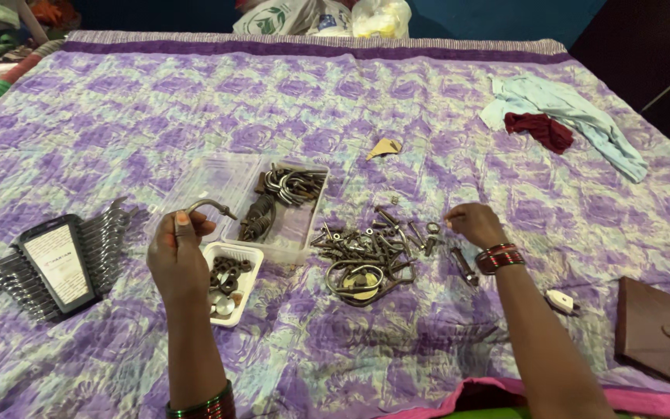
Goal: The person sorts a pile of assorted metal hardware on a bed, picking up items one by one and placing them into a clear plastic container or a white tray. The person handles hooks, screws, and other small metal pieces, organizing them into separate piles and containers.
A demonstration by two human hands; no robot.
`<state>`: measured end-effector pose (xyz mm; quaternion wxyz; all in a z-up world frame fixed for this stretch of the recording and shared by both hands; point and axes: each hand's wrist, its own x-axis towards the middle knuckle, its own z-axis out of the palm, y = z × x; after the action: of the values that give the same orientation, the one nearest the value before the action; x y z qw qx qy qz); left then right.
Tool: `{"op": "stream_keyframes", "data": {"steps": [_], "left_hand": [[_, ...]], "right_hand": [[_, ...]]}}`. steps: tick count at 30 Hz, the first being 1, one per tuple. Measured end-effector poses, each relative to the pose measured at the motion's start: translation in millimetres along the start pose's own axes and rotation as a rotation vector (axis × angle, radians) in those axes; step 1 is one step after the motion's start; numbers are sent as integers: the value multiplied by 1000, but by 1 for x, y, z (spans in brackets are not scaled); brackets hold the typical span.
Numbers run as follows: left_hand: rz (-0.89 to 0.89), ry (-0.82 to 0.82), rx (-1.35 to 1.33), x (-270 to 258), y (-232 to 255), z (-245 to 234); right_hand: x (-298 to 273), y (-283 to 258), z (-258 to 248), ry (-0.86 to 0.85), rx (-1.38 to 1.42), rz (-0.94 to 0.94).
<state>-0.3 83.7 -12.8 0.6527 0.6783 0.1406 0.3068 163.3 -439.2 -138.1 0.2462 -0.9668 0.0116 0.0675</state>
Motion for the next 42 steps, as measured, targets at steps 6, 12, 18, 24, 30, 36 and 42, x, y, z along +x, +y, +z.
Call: {"op": "stream_keyframes", "data": {"steps": [6, 12, 18, 24, 30, 36, 42], "left_hand": [[21, 39, -107, 3, 0, -6], [16, 23, 28, 1, -1, 0], [-1, 35, -33, 4, -5, -4], [-21, 34, -56, 2, 0, -5], [4, 11, -48, -1, 4, 0], [35, 12, 138, -7, 10, 9], [55, -30, 227, -12, 11, 19]], "right_hand": [[-41, -115, -25, -165, 319, -168], [-95, -261, 31, -307, 178, -502], [-117, -352, 58, -103, 228, -822], [-109, -329, 46, -256, 199, -542], [-83, -226, 3, -150, 38, -375], [-57, -91, -34, 137, -167, -347], [-46, -11, -16, 168, -222, -155]]}}
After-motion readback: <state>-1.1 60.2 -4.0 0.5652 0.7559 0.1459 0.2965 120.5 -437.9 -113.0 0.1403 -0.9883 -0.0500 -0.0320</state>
